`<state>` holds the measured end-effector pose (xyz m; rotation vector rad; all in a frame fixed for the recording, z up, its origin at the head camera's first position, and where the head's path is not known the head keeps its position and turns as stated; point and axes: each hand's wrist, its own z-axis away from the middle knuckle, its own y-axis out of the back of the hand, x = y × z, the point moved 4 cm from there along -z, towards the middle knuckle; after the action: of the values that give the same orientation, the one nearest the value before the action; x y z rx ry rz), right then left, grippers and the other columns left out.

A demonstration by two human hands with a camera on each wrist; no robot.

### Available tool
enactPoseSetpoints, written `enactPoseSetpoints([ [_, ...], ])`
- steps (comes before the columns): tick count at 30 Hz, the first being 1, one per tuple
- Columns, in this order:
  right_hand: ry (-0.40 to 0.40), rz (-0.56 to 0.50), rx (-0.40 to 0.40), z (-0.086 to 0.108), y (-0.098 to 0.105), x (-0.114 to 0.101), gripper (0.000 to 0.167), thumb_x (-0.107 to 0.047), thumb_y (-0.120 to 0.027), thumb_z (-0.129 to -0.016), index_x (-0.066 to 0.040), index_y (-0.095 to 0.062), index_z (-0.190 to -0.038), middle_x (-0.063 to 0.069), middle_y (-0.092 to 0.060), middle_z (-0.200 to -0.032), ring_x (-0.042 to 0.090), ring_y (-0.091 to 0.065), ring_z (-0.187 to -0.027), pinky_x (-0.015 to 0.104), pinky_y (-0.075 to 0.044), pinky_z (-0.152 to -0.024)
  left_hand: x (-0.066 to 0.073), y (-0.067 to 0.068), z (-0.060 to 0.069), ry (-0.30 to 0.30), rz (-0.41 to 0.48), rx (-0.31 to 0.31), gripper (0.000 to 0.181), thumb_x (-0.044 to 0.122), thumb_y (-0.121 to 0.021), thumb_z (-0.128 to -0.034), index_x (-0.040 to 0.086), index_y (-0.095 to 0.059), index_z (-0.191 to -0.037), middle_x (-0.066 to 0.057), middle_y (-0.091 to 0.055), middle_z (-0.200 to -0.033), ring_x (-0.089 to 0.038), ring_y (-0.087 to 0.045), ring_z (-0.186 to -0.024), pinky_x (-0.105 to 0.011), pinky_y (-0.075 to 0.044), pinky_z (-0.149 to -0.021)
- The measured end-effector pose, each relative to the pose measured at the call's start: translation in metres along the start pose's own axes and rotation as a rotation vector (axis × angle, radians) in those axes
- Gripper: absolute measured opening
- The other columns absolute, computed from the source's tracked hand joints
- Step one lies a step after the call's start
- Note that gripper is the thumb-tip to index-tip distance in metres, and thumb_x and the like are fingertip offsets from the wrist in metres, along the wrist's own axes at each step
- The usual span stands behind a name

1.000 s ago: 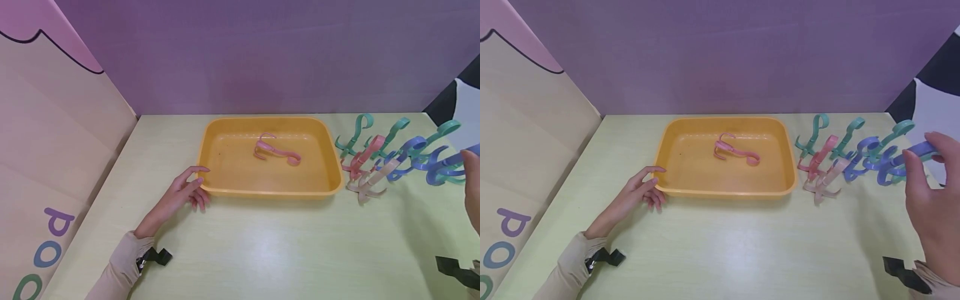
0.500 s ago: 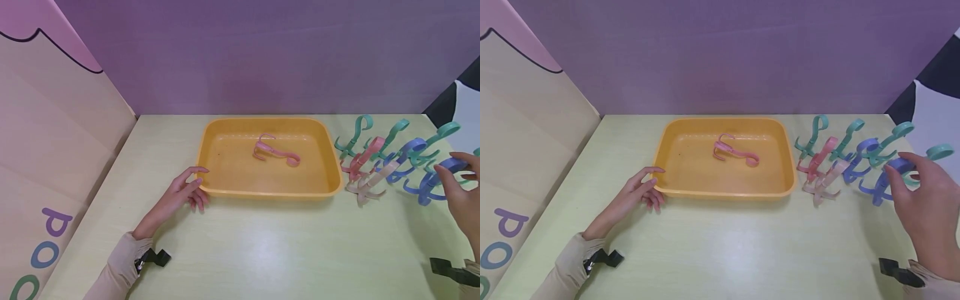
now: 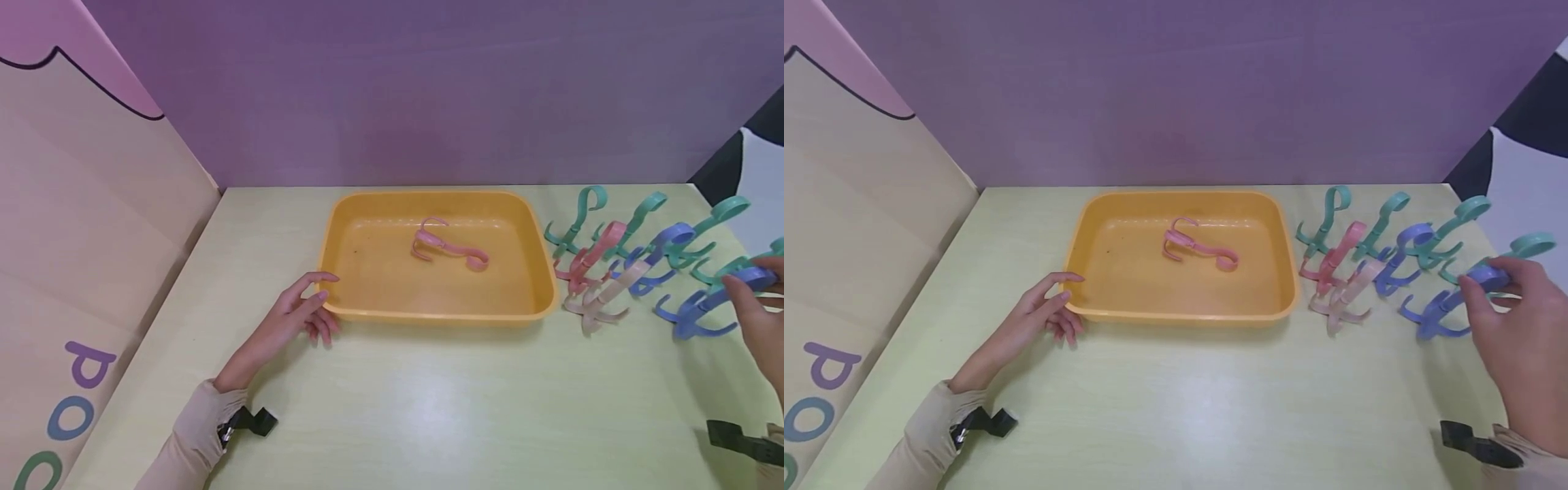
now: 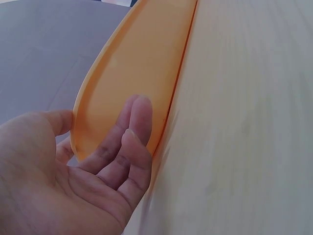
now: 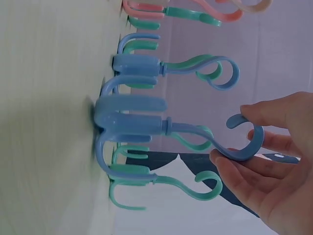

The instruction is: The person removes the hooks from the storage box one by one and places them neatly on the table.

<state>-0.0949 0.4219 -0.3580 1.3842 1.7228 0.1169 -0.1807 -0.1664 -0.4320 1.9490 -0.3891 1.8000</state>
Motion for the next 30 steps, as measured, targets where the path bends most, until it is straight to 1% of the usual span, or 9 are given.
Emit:
enactPoseSetpoints([
  [6,-0.035,-0.055,-0.007,-0.001,-0.001,0.005,0.038,-0.010,-0.064,-0.097,-0.015,-0.058,-0.134,-0.043,-0.040,-0.096,-0.026,-0.040,-0.086,0.001,-0.036,-0.084,0.000,0.001,0.001,-0.001,-0.001,-0.003,0.041,0.025,-0.042,-0.1089,0.006,-0.037,-0.145,-0.025,-0.070,-0.083,-0.040,-0.067,-0.062,-0.036,-0.053,-0.051],
  [8,-0.046,-0.038,-0.001,0.000,-0.001,0.005,0.038,-0.012,-0.064,-0.098,-0.017,-0.058,-0.135,-0.043,-0.040,-0.096,-0.026,-0.039,-0.088,0.002,-0.036,-0.088,0.000,0.000,0.001,-0.001,-0.005,-0.004,0.041,0.025,-0.042,-0.1089,0.006,-0.038,-0.145,-0.024,-0.070,-0.083,-0.040,-0.068,-0.062,-0.036,-0.054,-0.051],
  [11,-0.084,-0.001,-0.005,0.001,0.000,0.005,0.039,-0.017,-0.063,-0.099,-0.010,-0.057,-0.137,-0.039,-0.042,-0.104,-0.024,-0.041,-0.098,0.006,-0.034,-0.097,0.000,0.000,0.001,0.001,-0.010,-0.004,0.042,0.026,-0.043,-0.1088,0.007,-0.038,-0.146,-0.023,-0.071,-0.083,-0.040,-0.068,-0.062,-0.036,-0.054,-0.052],
  [13,-0.113,0.041,-0.008,0.001,0.001,0.003,0.041,-0.021,-0.062,-0.099,-0.007,-0.056,-0.138,-0.027,-0.053,-0.114,-0.017,-0.044,-0.109,0.009,-0.032,-0.103,0.001,0.000,0.001,0.001,-0.010,-0.007,0.042,0.026,-0.042,-0.1088,0.007,-0.038,-0.146,-0.024,-0.071,-0.083,-0.040,-0.068,-0.062,-0.036,-0.054,-0.052],
  [15,-0.139,0.084,-0.023,0.001,0.001,0.002,0.042,-0.022,-0.061,-0.100,-0.003,-0.056,-0.137,-0.008,-0.059,-0.126,-0.002,-0.047,-0.120,0.012,-0.029,-0.107,0.000,0.000,0.001,0.006,-0.009,-0.006,0.042,0.027,-0.043,-0.1087,0.007,-0.038,-0.146,-0.024,-0.071,-0.083,-0.041,-0.068,-0.063,-0.036,-0.054,-0.052],
  [18,-0.163,0.141,-0.039,0.000,0.004,-0.001,0.043,-0.024,-0.059,-0.101,-0.003,-0.054,-0.138,0.016,-0.054,-0.139,0.023,-0.045,-0.127,0.017,-0.025,-0.110,-0.001,0.001,0.001,0.011,-0.011,-0.007,0.042,0.027,-0.042,-0.1088,0.008,-0.038,-0.146,-0.024,-0.070,-0.084,-0.040,-0.068,-0.063,-0.036,-0.054,-0.051],
  [20,-0.173,0.155,-0.046,0.000,0.005,-0.002,0.043,-0.025,-0.057,-0.102,-0.004,-0.053,-0.139,0.016,-0.051,-0.143,0.029,-0.042,-0.129,0.022,-0.024,-0.112,-0.001,0.001,0.001,0.014,-0.016,-0.004,0.042,0.027,-0.042,-0.1088,0.008,-0.038,-0.146,-0.024,-0.071,-0.084,-0.040,-0.068,-0.063,-0.036,-0.054,-0.052],
  [26,-0.085,0.110,0.026,0.000,0.009,-0.007,0.039,-0.027,-0.058,-0.102,-0.009,-0.059,-0.136,0.008,-0.053,-0.143,0.019,-0.044,-0.136,0.029,-0.027,-0.114,0.000,0.001,0.001,0.012,-0.023,-0.004,0.042,0.027,-0.042,-0.1089,0.008,-0.038,-0.146,-0.023,-0.071,-0.084,-0.039,-0.068,-0.063,-0.036,-0.054,-0.052],
  [30,-0.046,0.090,0.052,0.000,0.009,-0.010,0.036,-0.028,-0.057,-0.102,-0.016,-0.060,-0.136,0.007,-0.056,-0.141,0.018,-0.045,-0.135,0.031,-0.028,-0.114,0.000,0.001,0.001,0.004,-0.018,-0.008,0.042,0.026,-0.042,-0.1090,0.008,-0.037,-0.146,-0.023,-0.071,-0.084,-0.039,-0.068,-0.062,-0.036,-0.054,-0.052],
])
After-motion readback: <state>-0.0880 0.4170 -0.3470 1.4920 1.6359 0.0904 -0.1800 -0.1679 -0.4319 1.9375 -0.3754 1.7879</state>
